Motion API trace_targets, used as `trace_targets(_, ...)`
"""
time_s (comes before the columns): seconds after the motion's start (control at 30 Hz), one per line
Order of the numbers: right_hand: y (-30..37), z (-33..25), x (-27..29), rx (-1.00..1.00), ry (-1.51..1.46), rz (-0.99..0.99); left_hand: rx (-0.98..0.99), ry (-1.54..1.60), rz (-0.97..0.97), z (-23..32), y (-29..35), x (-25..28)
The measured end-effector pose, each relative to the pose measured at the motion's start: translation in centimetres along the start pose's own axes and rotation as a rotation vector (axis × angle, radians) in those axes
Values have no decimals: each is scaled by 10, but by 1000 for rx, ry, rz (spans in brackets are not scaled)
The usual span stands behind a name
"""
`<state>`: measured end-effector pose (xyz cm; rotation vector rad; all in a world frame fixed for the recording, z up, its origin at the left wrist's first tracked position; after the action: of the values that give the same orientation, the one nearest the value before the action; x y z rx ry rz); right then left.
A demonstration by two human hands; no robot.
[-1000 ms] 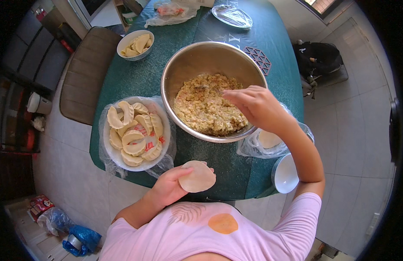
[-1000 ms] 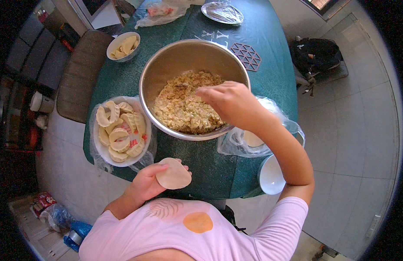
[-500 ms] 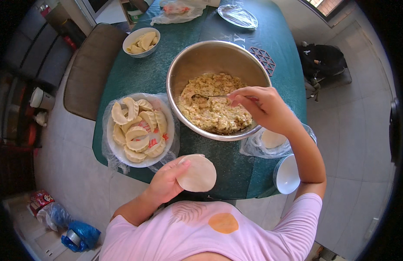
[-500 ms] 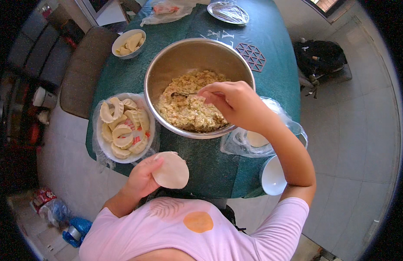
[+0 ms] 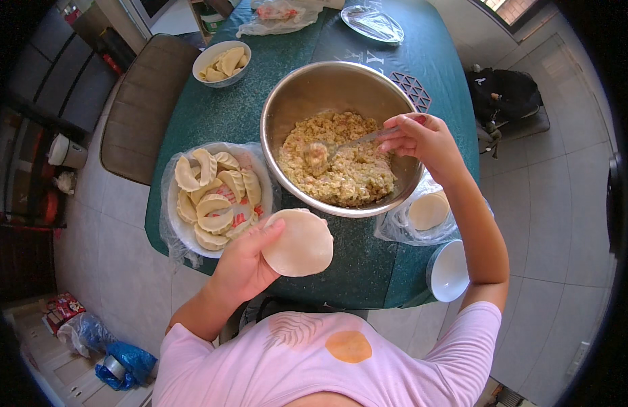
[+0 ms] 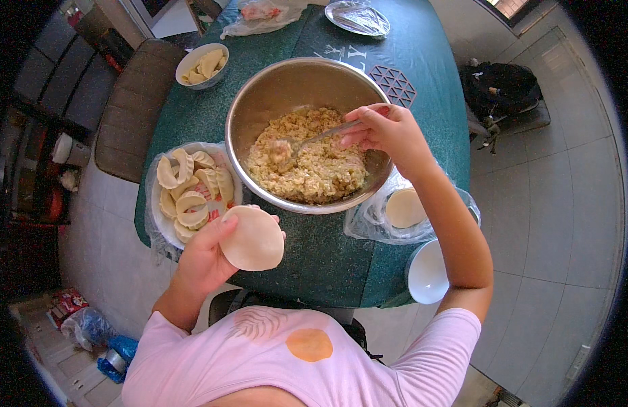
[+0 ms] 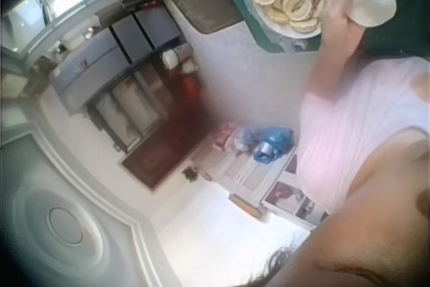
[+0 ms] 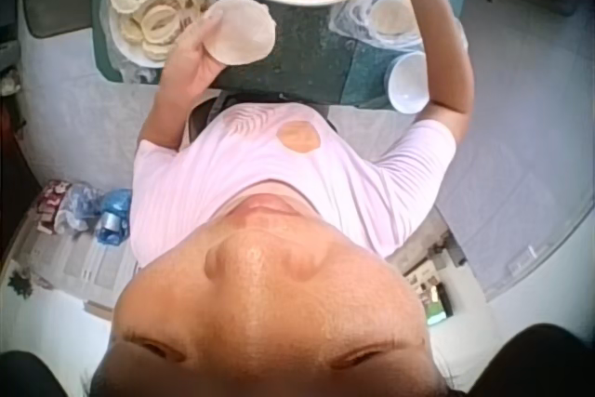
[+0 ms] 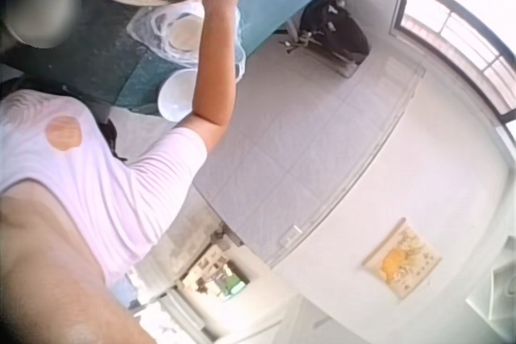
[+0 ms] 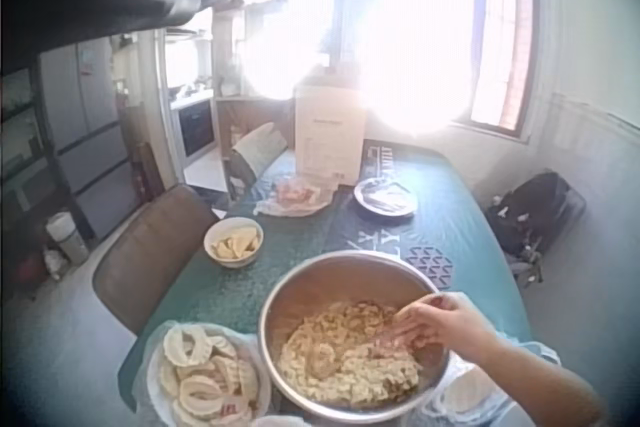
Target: The person sits at a table and assembles dumplings by hand. They place a spoonful of filling onto a round wrapper, fold the edges to seal the filling inside, and place the finished dumpling on a plate. The process is repeated for multiple dumplings.
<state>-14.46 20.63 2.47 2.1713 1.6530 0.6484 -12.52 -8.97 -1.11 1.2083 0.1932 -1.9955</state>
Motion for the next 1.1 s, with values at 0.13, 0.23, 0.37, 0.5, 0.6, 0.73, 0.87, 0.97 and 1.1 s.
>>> trace_targets(0.13, 1, 0, 24, 63, -173, -34, -15, 46, 46, 5, -9, -12)
trace_targets(0.23, 12, -12, 41, 162, -254, -67, -28, 136, 122, 5, -24, -20)
trace_targets(0.37, 45, -27, 55, 292, -312, -136, -66, 312, 135, 3, -56, -24)
trace_targets(0.5, 74, -27, 45, 322, -308, -225, -75, 402, 56, 2, -75, -34)
trace_targets(0.6, 93, -19, 32, 368, -156, -133, -39, 504, -104, -1, -78, -32)
trace_targets(0.73, 129, -20, 4, 751, 273, 48, -54, 439, -73, 2, -73, -38)
trace_targets(0.87, 157, -19, -24, 1137, 964, 109, -6, 540, -212, 3, -73, -39)
trace_targets(0.97, 165, -8, -31, 1220, 1095, 130, -57, 254, 90, 3, -68, -48)
trace_targets(1.1, 174, -7, -27, 1175, 1030, 178, -78, 280, 83, 2, -68, -42)
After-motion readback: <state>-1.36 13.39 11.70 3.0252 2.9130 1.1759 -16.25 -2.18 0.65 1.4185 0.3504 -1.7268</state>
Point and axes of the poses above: each hand's wrist, its own y-axis away from the middle knuckle, its own x-axis out of the back of the hand, z = x × y, the point moved 3 cm from there along -y, towards the middle knuckle, and after that the axes turned 15 degrees about -x, right-handed, at the moved point
